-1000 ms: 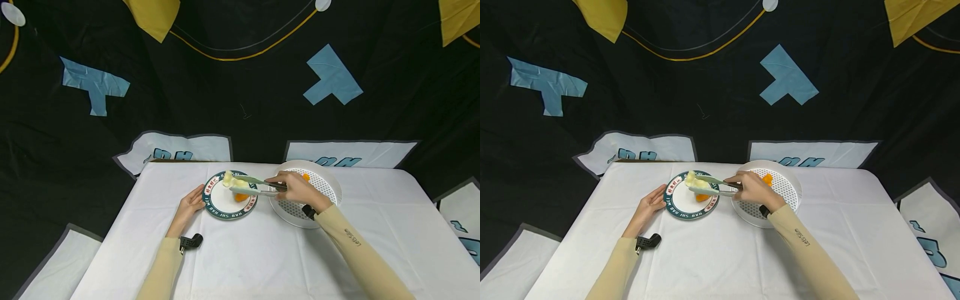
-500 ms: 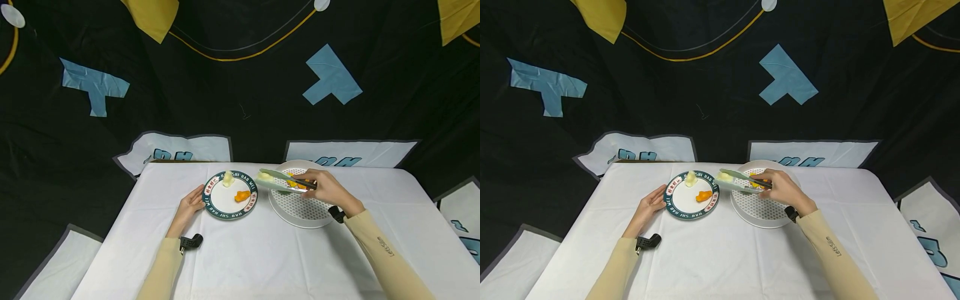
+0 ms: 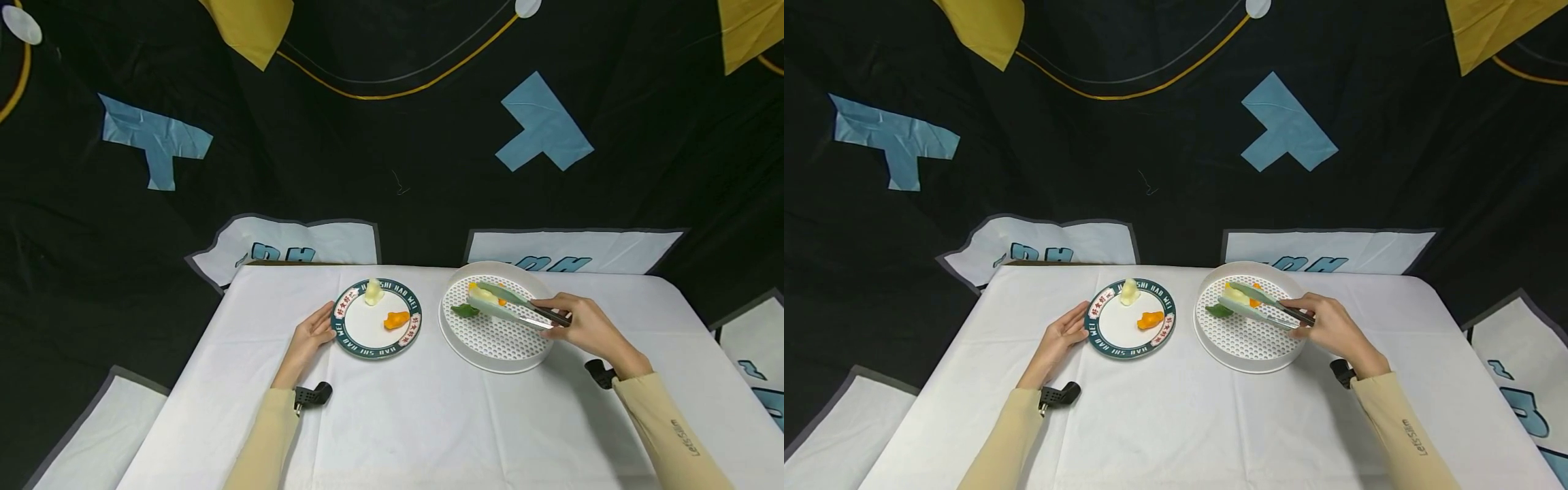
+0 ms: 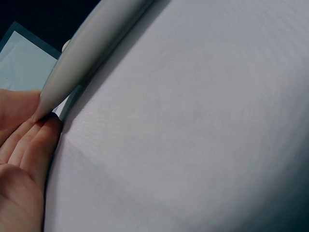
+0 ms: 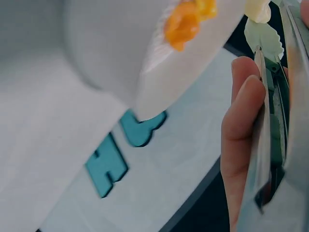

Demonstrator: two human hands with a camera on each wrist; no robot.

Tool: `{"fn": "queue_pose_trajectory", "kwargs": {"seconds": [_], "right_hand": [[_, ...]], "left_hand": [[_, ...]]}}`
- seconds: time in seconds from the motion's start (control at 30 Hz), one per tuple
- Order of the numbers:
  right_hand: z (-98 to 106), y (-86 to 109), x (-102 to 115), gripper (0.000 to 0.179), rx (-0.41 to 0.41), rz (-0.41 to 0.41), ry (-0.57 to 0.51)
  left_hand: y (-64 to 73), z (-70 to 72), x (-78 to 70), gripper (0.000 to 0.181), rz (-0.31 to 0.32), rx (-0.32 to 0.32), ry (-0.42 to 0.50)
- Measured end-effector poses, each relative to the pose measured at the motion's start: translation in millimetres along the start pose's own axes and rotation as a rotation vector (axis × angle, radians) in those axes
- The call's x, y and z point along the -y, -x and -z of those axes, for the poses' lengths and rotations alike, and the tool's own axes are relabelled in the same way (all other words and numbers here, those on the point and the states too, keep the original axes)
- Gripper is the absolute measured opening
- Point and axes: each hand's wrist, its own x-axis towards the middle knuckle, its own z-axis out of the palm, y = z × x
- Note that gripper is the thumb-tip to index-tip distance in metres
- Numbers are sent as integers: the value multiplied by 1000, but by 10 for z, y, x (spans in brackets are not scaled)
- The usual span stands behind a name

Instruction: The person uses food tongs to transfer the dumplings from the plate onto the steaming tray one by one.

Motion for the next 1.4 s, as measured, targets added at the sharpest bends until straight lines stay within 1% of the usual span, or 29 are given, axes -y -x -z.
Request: {"fn": "queue_pose_trajectory", "kwargs": {"seconds": [0.17,0.3,0.5,0.73,0.9,1.07,1.17,1.4], "right_hand": [[0,123,-103,52,-3,-17,32],[-20,164,-125,53,8,-37,59],[-54,166,-121,55,41,-75,79],[-76,113,-79,57,16,-75,62],[-76,45,43,57,2,-54,39],[-106,-47,196,59,10,-26,21],[-154,-114,299,61,19,4,20],[-286,-269,492,63,36,105,25]], "left_hand": [[-1,-4,-3,66,-5,0,-13],[-5,-2,2,66,-3,-4,-13],[-11,3,20,66,-7,0,7],[-5,9,27,66,-11,2,17],[0,10,25,66,-12,1,16],[-2,13,25,66,-9,-2,13],[-1,12,20,66,-8,-2,7],[0,-1,-3,66,-2,-9,-9]]}}
